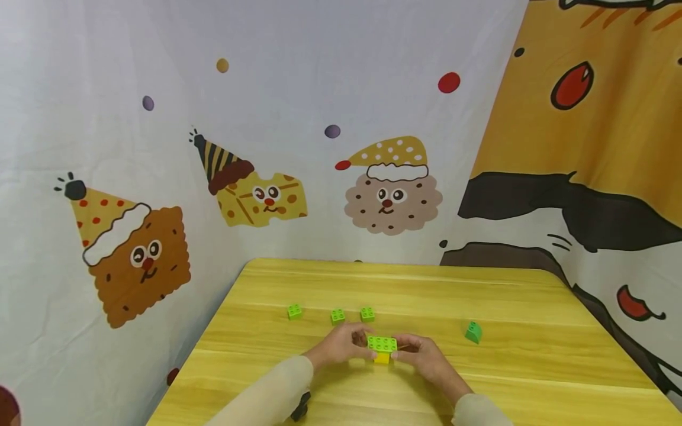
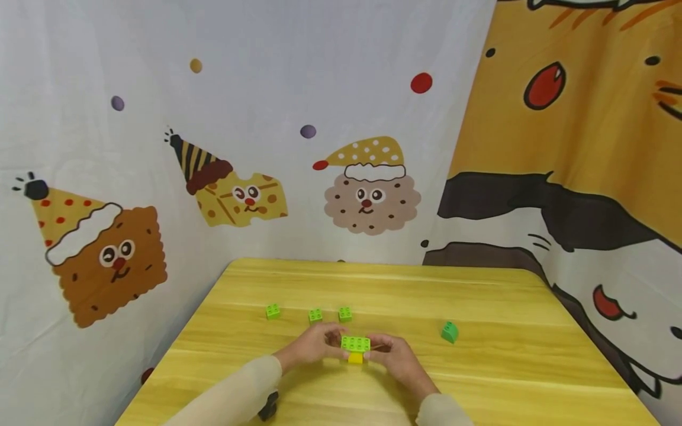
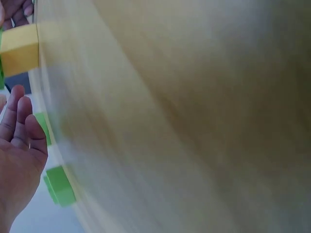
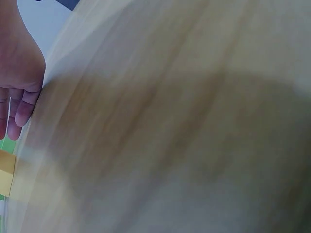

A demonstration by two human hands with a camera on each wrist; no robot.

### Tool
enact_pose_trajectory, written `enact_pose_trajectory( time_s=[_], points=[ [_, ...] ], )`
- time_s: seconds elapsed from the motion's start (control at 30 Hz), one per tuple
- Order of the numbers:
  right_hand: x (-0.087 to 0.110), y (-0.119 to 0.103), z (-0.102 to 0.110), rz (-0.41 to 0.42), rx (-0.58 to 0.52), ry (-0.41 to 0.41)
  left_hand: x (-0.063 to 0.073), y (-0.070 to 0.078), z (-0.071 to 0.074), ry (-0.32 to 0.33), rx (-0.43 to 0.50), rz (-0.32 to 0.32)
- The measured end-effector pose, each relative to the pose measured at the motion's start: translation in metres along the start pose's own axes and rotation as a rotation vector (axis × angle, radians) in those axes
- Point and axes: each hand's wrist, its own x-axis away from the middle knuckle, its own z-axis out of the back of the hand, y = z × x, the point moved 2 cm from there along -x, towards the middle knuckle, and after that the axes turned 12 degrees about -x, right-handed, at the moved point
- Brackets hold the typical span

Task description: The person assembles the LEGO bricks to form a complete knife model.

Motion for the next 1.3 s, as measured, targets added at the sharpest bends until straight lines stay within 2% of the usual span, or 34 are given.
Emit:
enact_pose_trajectory(
  time_s=[0.1,0.3,0.47,0.63,0.77,0.97,1.3],
  points=[
    [0.0,0.001,0.0,-0.006,-0.003,0.002,0.001,-0.007,0.008,0.016,0.019,0.034],
    [-0.001,0.001,0.0,-0.008,0.002,0.019,0.002,-0.023,0.038,0.119,0.021,0.082],
    [-0.001,0.001,0.0,-0.005,-0.01,0.017,0.005,-0.038,0.065,0.236,0.026,0.121],
    [-0.001,0.002,0.001,0.006,-0.014,0.005,0.011,-0.056,0.09,0.381,-0.001,0.172],
    [-0.001,0.002,0.0,0.0,-0.017,0.01,0.019,-0.069,0.107,0.45,-0.007,0.228],
    [0.0,0.002,-0.001,-0.008,-0.032,0.009,0.031,-0.09,0.12,0.473,0.002,0.306],
    [0.0,0.001,-0.001,-0.008,-0.044,-0.002,0.047,-0.111,0.119,0.446,0.001,0.369]
  ],
)
